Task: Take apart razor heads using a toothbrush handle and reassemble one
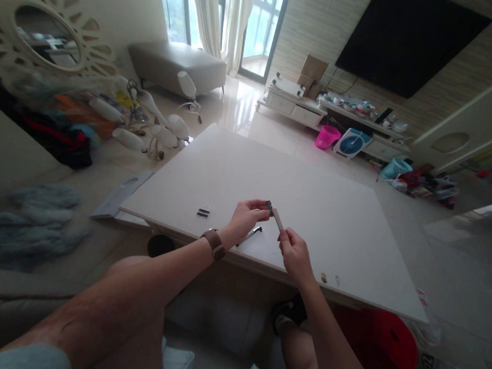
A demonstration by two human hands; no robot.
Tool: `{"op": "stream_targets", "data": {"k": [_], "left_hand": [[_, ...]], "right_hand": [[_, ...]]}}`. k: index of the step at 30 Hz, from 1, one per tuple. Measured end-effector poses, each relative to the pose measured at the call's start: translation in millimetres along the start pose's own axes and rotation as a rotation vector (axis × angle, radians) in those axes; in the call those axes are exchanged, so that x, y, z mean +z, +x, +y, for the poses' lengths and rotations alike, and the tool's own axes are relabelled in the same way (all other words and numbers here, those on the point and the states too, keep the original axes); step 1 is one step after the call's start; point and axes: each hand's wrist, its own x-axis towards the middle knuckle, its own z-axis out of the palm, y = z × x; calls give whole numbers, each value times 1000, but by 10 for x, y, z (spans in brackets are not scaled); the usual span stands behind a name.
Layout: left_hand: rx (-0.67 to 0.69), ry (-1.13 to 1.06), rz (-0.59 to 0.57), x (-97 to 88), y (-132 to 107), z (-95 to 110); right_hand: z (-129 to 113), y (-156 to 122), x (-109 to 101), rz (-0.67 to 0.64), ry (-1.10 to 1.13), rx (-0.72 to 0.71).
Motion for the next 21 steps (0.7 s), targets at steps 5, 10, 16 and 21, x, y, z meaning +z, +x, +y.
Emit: {"op": "stream_targets", "data": {"k": [5,10,16,21], "left_hand": [[35,74,-14,2,-17,-9],[64,157,-29,-5,-35,-41],[51,222,-52,28,-92,-72],[30,218,-64,44,-103,-108]], "right_hand": [[11,4,-1,-20,-8,-3],[57,23,9,-29,9,6],[72,41,32,-34,78,20],[77,52,47,-31,104,17]]}}
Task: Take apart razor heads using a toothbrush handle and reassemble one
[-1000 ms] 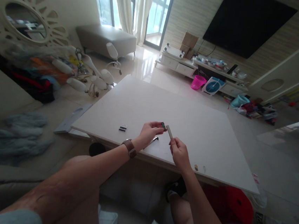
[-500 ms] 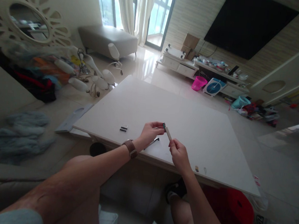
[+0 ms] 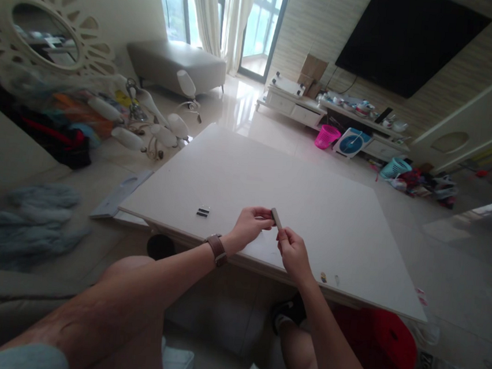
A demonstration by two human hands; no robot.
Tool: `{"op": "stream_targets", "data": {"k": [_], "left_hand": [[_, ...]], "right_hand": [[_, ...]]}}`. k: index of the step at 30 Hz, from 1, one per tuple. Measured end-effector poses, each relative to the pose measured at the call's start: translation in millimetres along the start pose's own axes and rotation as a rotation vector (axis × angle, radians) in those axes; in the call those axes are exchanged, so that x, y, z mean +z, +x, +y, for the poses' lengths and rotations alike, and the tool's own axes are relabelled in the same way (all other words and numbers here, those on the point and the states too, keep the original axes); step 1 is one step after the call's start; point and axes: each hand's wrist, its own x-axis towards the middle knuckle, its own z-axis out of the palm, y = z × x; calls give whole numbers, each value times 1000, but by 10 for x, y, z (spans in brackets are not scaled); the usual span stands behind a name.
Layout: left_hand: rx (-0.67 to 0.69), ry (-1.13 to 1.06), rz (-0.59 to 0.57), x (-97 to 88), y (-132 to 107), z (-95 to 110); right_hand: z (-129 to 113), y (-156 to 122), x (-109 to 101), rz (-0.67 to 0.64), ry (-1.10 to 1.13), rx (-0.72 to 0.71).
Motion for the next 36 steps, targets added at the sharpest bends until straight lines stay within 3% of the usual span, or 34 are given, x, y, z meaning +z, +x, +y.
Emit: {"op": "stream_targets", "data": {"k": [7,11,15,21,28,36], "left_hand": [[-88,-192,-58,37,-18,-15],[-96,-296,-164,104,-163,60],[-99,-325,-190,134,-347,195],[-130,-369,-161,167,-524,384],[-163,-394,-112,253,-566,439],[-75,-301,-146,230,-588,473]], "right_hand": [[-105,1,-67,124,215,43],[-232,-66,-127,201,447,71],[-378,-192,-167,201,585,40],[-611,-353,-210,179,512,8],[-758,-356,-191,205,458,2],[-789,-305,-128,223,651,56]]}}
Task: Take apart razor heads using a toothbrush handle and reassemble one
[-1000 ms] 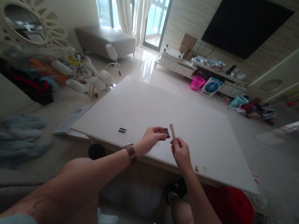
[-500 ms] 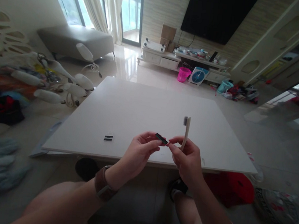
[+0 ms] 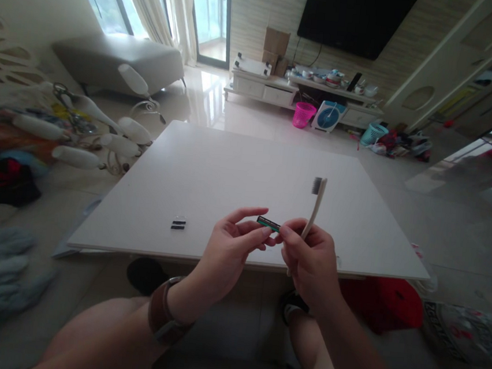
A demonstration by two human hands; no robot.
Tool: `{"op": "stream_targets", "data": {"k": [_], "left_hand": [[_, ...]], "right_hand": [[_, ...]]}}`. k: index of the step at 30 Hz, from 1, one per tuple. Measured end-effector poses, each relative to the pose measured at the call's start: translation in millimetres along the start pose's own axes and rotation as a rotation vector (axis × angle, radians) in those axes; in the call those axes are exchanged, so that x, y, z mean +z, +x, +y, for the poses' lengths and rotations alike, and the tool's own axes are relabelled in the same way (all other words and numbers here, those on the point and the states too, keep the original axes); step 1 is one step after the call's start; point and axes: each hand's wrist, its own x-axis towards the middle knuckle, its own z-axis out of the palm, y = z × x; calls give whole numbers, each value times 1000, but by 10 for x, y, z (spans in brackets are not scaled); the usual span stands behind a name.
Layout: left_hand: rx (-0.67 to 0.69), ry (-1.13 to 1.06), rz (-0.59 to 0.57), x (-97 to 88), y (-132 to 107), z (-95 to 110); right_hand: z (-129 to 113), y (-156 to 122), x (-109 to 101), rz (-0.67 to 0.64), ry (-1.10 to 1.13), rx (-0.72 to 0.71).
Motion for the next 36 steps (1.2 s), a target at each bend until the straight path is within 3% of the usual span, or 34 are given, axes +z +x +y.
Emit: {"op": "stream_targets", "data": {"k": [9,18,25,36], "left_hand": [[62,92,-41,-44,18,-10],[215,371,-42,-111,83,74],[184,392,-32,-135,120,30],[142,348,-7,-187,205,-72]], "right_hand": [[-18,22,49,35,57,12],[-4,37,-4,21,-42,-29],[55,63,-103,14,-142,-97],[97,122,-183,31,-173,-70]]}}
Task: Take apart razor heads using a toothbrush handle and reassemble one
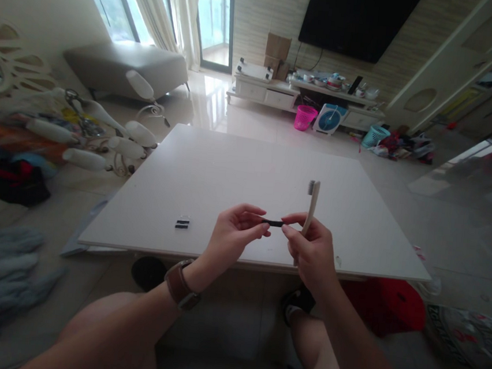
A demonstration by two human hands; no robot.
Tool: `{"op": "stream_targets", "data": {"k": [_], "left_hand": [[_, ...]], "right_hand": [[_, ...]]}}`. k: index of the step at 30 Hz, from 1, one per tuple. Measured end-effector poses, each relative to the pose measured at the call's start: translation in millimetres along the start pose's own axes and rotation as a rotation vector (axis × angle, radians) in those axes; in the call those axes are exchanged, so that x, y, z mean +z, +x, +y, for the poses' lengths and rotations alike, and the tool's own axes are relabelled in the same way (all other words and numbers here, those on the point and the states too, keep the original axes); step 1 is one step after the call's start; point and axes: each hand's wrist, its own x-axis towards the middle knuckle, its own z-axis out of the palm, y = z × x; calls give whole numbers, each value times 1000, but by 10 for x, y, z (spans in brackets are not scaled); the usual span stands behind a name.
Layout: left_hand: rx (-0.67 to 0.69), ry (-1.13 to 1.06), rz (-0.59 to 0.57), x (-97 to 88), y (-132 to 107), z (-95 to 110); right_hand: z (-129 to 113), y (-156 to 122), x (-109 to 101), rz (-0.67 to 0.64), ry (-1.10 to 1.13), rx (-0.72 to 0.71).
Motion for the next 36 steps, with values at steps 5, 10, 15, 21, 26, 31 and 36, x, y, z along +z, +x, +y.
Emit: {"op": "stream_targets", "data": {"k": [5,10,15,21,26,31,36], "left_hand": [[-6,3,16,2,24,-37],[-7,46,39,-34,103,-93],[8,89,88,-118,264,-156],[-28,52,154,-176,349,-186],[-72,12,133,-181,320,-154],[-61,78,128,-205,332,-131],[-61,51,111,-211,345,-128]], "right_hand": [[210,238,-128,30,-37,13],[648,597,-348,40,-561,14],[1026,823,-447,-34,-1065,14],[1341,903,-463,-43,-1154,60],[1513,938,-460,-29,-1200,85],[1599,905,-431,-7,-1212,105],[1513,859,-381,32,-1206,74]]}}
